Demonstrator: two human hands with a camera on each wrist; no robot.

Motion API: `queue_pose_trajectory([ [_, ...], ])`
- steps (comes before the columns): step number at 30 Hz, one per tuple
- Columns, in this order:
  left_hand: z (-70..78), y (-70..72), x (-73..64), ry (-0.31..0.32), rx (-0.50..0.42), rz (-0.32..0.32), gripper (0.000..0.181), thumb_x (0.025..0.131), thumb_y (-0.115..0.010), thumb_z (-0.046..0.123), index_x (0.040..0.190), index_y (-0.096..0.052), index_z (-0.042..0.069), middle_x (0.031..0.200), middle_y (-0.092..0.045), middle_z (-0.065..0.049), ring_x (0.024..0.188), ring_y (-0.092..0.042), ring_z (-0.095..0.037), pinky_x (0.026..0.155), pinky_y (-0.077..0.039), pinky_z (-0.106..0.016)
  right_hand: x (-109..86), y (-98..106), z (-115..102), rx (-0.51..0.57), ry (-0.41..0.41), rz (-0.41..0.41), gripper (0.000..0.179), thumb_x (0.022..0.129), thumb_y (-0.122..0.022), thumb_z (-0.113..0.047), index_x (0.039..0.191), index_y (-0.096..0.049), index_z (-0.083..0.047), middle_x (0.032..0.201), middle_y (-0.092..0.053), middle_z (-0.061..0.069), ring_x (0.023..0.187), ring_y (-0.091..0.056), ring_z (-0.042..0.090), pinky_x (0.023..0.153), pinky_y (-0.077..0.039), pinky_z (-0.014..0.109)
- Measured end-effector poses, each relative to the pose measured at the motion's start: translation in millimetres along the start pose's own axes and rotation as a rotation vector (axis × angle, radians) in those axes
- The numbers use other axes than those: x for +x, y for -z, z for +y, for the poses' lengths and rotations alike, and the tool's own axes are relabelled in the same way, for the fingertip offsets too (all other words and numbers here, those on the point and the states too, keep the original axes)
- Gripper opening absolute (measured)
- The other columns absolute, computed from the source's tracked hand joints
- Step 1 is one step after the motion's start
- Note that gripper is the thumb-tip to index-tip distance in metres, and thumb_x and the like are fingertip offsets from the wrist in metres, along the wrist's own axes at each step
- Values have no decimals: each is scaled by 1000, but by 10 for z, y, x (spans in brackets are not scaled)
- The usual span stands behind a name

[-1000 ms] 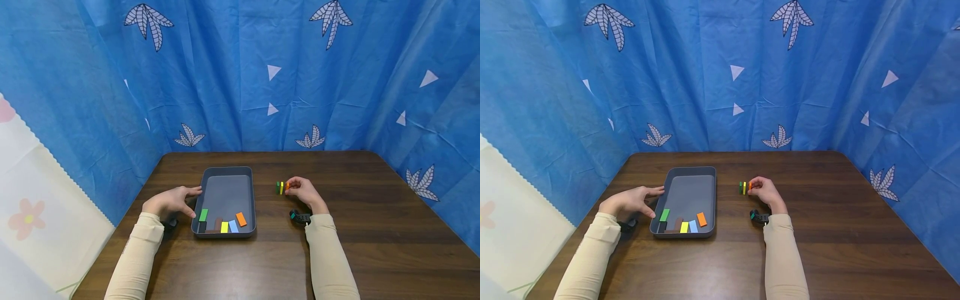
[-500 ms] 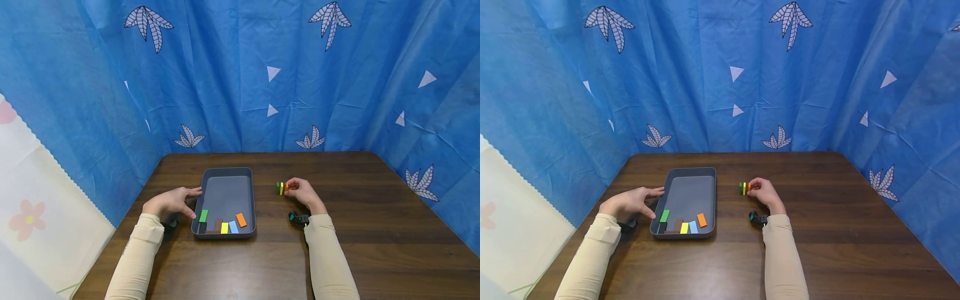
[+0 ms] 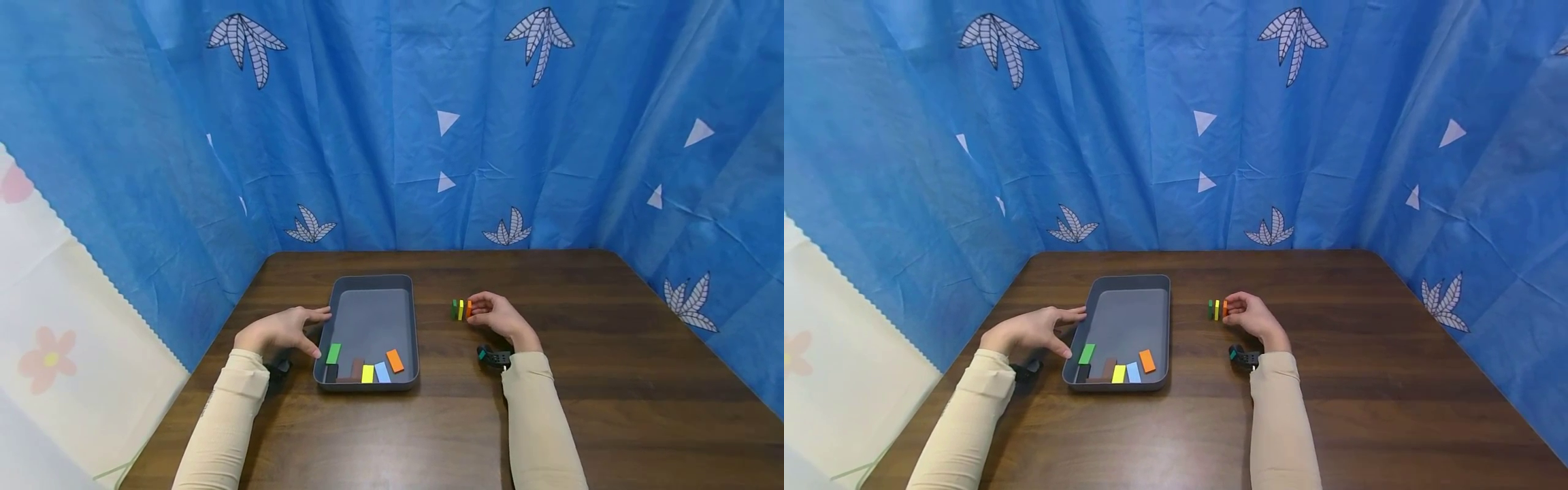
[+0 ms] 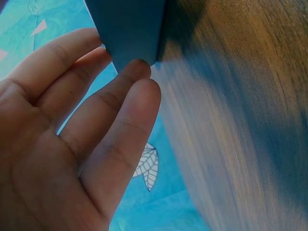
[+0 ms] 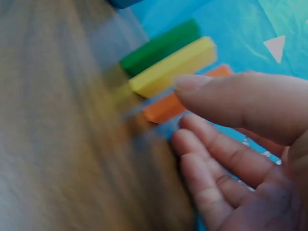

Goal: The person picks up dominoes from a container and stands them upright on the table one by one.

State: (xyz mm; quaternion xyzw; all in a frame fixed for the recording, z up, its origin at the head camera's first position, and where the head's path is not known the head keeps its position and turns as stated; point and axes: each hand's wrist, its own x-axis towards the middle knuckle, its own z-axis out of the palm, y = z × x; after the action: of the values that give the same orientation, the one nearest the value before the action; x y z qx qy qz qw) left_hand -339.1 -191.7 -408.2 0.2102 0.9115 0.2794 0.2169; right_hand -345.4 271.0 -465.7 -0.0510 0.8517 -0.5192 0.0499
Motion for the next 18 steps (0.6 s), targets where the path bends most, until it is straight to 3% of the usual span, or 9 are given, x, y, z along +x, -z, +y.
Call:
queue_pose_trajectory([
  [5,18,2,-12,24,-63,-8,95,74,-89,21,153,-40,5,167,-25,-9,151,-23,-42,116,-32,-61,-66,126,-97,-46,16,-20,55,93,-69,-7,140,-45,6,135,-53,28,120,-54,39,108,-47,52],
  [11,29,-5,-19,26,-124,-11,96,74,-89,17,153,-38,4,167,-23,-10,152,-21,-42,118,-29,-61,-159,230,-449,-116,92,54,59,93,-71,-14,141,-44,5,139,-51,29,125,-50,42,108,-45,57],
  [18,20,-16,-12,20,-104,-2,95,73,-89,18,153,-39,4,167,-25,-9,152,-23,-41,117,-32,-60,-199,53,-965,-85,213,61,58,91,-73,-20,140,-47,-2,137,-55,20,122,-54,36,103,-51,52],
])
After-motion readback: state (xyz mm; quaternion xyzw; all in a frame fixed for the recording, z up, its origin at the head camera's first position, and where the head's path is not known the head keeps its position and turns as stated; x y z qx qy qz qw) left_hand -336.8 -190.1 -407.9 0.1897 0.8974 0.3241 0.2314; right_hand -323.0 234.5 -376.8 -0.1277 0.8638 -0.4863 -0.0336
